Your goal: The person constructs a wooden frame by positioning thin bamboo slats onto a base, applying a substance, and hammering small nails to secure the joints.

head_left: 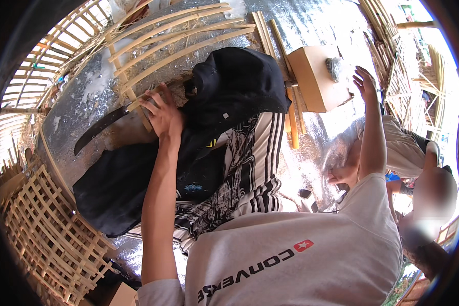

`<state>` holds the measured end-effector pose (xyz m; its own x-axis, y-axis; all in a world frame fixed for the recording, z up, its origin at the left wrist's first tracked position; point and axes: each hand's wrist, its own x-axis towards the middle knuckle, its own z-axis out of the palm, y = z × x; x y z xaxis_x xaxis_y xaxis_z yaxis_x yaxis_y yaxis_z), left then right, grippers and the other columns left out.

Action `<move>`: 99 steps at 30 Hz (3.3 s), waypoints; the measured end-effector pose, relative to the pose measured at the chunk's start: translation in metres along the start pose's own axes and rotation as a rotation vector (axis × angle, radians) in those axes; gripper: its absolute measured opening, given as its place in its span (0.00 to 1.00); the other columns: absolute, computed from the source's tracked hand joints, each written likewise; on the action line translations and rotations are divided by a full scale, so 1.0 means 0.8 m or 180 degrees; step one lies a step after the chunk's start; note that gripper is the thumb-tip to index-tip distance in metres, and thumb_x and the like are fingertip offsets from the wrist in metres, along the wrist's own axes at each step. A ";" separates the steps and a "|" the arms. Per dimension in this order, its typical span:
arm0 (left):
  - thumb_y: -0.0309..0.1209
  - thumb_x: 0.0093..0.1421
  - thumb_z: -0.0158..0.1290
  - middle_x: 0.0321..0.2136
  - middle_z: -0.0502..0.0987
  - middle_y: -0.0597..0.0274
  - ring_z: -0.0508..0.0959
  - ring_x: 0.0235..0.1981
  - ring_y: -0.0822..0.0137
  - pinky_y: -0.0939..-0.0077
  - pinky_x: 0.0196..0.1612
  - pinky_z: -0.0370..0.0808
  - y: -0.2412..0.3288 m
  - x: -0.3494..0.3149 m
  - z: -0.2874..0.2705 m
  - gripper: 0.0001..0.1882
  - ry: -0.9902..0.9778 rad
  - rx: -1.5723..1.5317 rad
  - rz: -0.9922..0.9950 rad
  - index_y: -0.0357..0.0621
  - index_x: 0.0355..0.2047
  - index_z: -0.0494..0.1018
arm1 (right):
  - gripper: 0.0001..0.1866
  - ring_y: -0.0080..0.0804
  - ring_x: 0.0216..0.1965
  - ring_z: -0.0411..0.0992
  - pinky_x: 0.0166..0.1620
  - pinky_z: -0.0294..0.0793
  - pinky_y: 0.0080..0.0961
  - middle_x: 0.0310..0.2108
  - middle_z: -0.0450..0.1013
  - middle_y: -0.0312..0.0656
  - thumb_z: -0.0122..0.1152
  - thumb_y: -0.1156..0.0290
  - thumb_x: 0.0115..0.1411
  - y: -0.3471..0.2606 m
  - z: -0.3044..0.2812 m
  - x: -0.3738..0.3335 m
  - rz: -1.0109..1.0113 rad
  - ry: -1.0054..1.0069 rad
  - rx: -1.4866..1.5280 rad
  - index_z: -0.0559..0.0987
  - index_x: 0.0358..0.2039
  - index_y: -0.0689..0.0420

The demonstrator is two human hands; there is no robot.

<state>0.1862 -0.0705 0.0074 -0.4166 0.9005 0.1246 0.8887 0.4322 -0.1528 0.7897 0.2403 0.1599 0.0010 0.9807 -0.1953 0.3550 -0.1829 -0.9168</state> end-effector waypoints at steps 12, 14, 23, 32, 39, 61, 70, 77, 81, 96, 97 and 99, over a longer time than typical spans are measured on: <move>0.29 0.56 0.53 0.62 0.54 0.29 0.60 0.60 0.22 0.52 0.44 0.82 0.000 -0.001 0.000 0.40 -0.0119 -0.0044 0.0015 0.45 0.69 0.52 | 0.16 0.21 0.25 0.74 0.26 0.71 0.17 0.33 0.79 0.34 0.57 0.70 0.63 0.001 0.069 0.017 0.0485 0.0349 -0.1447 0.78 0.51 0.54; 0.28 0.56 0.52 0.63 0.53 0.30 0.59 0.61 0.22 0.52 0.45 0.81 0.000 0.000 0.000 0.40 -0.0161 -0.0055 -0.0002 0.46 0.69 0.52 | 0.09 0.23 0.27 0.77 0.27 0.73 0.20 0.29 0.78 0.32 0.57 0.69 0.62 0.015 0.079 0.035 0.0082 0.0060 -0.1375 0.82 0.40 0.54; 0.30 0.57 0.52 0.62 0.54 0.32 0.58 0.62 0.23 0.51 0.50 0.79 -0.005 0.001 -0.007 0.40 -0.0304 0.0011 -0.0149 0.49 0.70 0.51 | 0.09 0.29 0.19 0.73 0.23 0.70 0.30 0.19 0.74 0.41 0.55 0.69 0.60 0.065 0.089 0.088 0.0085 0.0541 -0.3151 0.83 0.29 0.57; 0.33 0.58 0.52 0.61 0.57 0.34 0.61 0.59 0.24 0.48 0.48 0.80 0.000 0.000 -0.008 0.37 -0.0252 0.0000 -0.0086 0.48 0.69 0.54 | 0.10 0.22 0.19 0.66 0.18 0.62 0.24 0.20 0.70 0.34 0.51 0.69 0.57 0.058 0.065 0.071 0.0375 0.0950 -0.1179 0.81 0.29 0.55; 0.29 0.57 0.52 0.62 0.55 0.31 0.59 0.60 0.22 0.55 0.45 0.82 -0.003 -0.001 -0.004 0.40 -0.0102 -0.0059 -0.0047 0.46 0.69 0.53 | 0.12 0.27 0.29 0.74 0.24 0.73 0.18 0.35 0.76 0.41 0.53 0.69 0.65 0.023 0.037 0.026 0.0371 0.0634 -0.0386 0.77 0.44 0.62; 0.35 0.51 0.58 0.65 0.55 0.34 0.56 0.65 0.29 0.48 0.59 0.71 -0.019 -0.001 -0.048 0.41 -0.0504 -0.1155 -0.0283 0.32 0.64 0.57 | 0.13 0.30 0.39 0.78 0.44 0.77 0.23 0.38 0.78 0.45 0.60 0.76 0.63 -0.101 0.517 -0.182 -0.0011 -0.1979 0.1096 0.78 0.47 0.67; 0.33 0.52 0.59 0.57 0.69 0.44 0.71 0.57 0.45 0.55 0.53 0.76 -0.063 0.004 -0.055 0.29 -0.0460 -0.2284 -0.0599 0.34 0.51 0.64 | 0.11 0.26 0.39 0.78 0.44 0.76 0.22 0.36 0.80 0.41 0.65 0.71 0.61 -0.053 0.760 -0.219 -0.0869 -0.1996 0.0164 0.81 0.42 0.64; 0.29 0.50 0.58 0.43 0.77 0.48 0.77 0.46 0.49 0.57 0.49 0.74 -0.141 0.011 -0.021 0.20 0.0386 -0.2822 -0.0708 0.45 0.45 0.71 | 0.12 0.34 0.38 0.80 0.44 0.76 0.28 0.35 0.81 0.47 0.66 0.67 0.58 -0.046 0.763 -0.230 -0.1191 -0.1934 -0.0088 0.82 0.39 0.62; 0.27 0.49 0.60 0.42 0.80 0.55 0.78 0.46 0.52 0.60 0.50 0.74 -0.190 0.012 -0.005 0.23 0.0435 -0.1905 0.0020 0.48 0.48 0.75 | 0.12 0.33 0.37 0.80 0.43 0.76 0.27 0.34 0.81 0.47 0.66 0.67 0.59 -0.037 0.769 -0.223 -0.1236 -0.2036 -0.0185 0.82 0.38 0.62; 0.27 0.44 0.63 0.41 0.81 0.57 0.78 0.47 0.54 0.60 0.53 0.72 -0.192 0.025 0.045 0.18 0.0430 -0.2250 0.0290 0.43 0.39 0.81 | 0.11 0.35 0.37 0.81 0.42 0.78 0.29 0.35 0.81 0.45 0.66 0.67 0.59 -0.036 0.771 -0.226 -0.1445 -0.1971 -0.0343 0.81 0.37 0.61; 0.28 0.44 0.63 0.39 0.82 0.56 0.79 0.46 0.53 0.61 0.52 0.73 -0.195 0.025 0.050 0.17 0.0486 -0.2333 0.0212 0.42 0.38 0.81 | 0.11 0.35 0.37 0.81 0.42 0.78 0.29 0.35 0.81 0.44 0.66 0.67 0.59 -0.040 0.773 -0.229 -0.1517 -0.1939 -0.0448 0.81 0.37 0.60; 0.28 0.44 0.64 0.38 0.82 0.54 0.80 0.44 0.52 0.61 0.51 0.74 -0.185 0.027 0.042 0.17 0.0353 -0.2547 0.0195 0.42 0.37 0.81 | 0.11 0.35 0.37 0.81 0.41 0.78 0.30 0.35 0.81 0.45 0.66 0.66 0.59 -0.029 0.769 -0.220 -0.1592 -0.1926 -0.0468 0.81 0.38 0.60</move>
<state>0.0390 -0.1132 0.0000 -0.3785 0.8934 0.2418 0.7945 0.1796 0.5801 0.2060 0.0302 0.0014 -0.6835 0.7292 0.0333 0.2990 0.3214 -0.8985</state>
